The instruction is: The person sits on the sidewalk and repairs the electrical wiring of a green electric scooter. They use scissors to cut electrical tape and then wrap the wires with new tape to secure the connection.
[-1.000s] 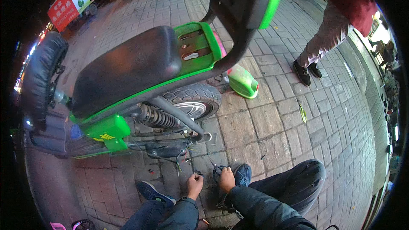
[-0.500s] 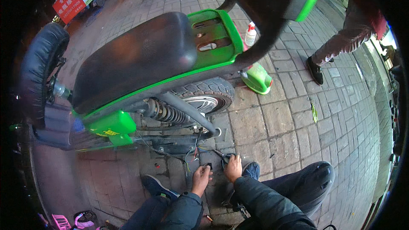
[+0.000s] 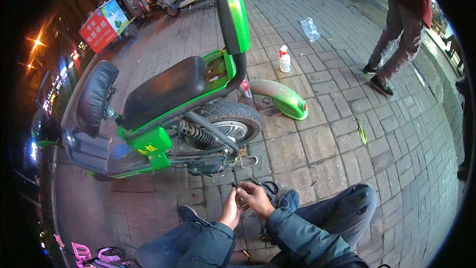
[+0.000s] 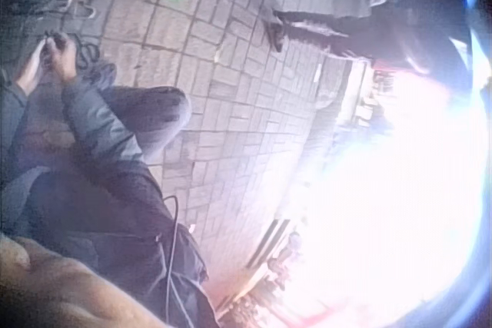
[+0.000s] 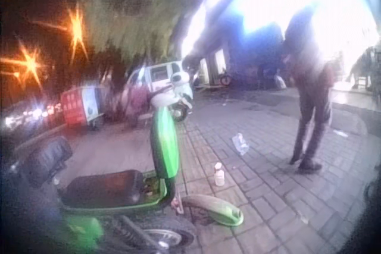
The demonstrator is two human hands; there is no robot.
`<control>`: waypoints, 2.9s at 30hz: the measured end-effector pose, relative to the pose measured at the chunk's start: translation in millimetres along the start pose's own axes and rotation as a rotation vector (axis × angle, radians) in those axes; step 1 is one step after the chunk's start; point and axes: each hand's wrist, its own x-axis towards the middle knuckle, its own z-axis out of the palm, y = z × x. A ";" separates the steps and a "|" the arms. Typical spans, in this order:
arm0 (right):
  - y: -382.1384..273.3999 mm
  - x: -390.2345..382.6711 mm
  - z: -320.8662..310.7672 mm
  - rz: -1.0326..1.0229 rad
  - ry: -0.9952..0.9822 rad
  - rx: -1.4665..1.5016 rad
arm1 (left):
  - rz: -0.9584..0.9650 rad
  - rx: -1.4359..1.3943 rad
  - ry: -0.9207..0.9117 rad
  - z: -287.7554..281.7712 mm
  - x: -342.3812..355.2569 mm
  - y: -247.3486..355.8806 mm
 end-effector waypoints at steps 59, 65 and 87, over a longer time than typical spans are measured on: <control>-46.6 74.5 17.4 0.010 -0.076 -0.398 | 0.812 1.314 0.003 -9.2 2.9 148.1; -49.3 73.3 11.3 0.075 -0.152 -0.369 | 0.778 1.323 -0.040 -13.3 4.6 144.1; -43.7 69.2 11.1 0.033 -0.180 -0.279 | 0.410 1.251 -0.104 -10.5 16.3 155.5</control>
